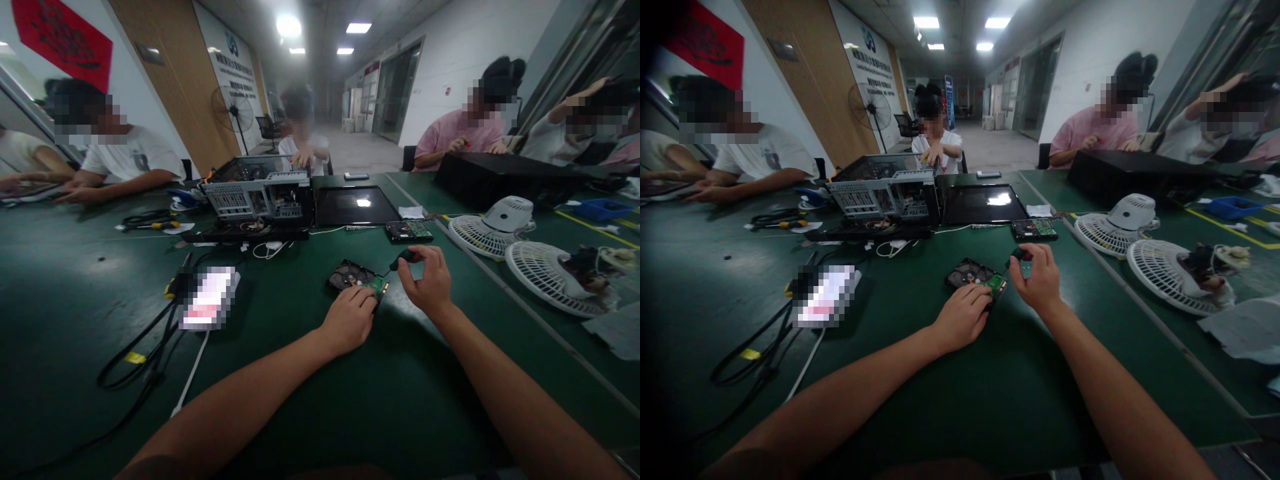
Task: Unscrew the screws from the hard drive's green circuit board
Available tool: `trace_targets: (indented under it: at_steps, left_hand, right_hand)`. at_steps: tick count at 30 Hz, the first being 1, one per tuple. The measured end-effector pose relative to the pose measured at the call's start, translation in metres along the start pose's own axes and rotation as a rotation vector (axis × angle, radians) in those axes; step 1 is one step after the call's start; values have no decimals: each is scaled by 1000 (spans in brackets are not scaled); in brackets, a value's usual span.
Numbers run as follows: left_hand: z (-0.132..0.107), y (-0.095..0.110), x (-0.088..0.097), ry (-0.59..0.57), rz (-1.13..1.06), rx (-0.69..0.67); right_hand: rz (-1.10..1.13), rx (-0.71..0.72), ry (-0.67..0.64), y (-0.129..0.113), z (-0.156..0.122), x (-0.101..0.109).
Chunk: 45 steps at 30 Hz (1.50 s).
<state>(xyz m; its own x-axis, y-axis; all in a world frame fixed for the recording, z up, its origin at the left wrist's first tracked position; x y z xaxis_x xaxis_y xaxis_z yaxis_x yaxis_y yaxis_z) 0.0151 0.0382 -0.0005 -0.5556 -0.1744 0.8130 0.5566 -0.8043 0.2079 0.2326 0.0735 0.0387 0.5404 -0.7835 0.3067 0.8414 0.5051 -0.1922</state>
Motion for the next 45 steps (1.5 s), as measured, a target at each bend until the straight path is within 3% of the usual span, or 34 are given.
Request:
trace_targets:
  at_steps: [26,34,40,45]
  left_hand:
    - [1,0,-1,-11,0,4]
    - [0,0,0,-3,4,-6]
    - [1,0,0,-6,3,3]
    - [1,0,0,-7,2,-7]
  right_hand:
    - [84,39,18,2,-3,-9]
    - [27,59,64,4,-1,-5]
    - [92,52,6,3,-1,-4]
    - [57,48,31,4,-2,-4]
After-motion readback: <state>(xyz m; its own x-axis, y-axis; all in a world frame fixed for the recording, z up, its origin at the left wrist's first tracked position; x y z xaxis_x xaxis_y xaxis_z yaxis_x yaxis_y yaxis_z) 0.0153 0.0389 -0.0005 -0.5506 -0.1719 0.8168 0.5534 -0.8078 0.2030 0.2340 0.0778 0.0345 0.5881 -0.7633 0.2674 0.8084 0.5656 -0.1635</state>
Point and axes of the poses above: each hand's wrist, its own z-axis towards the middle knuckle, its own x-axis out of the back of the hand, y = z × x, the point moved 1 cm from there along z, towards the middle knuckle, and after that the axes turned 7 degrees about y, right-handed, at the moved point
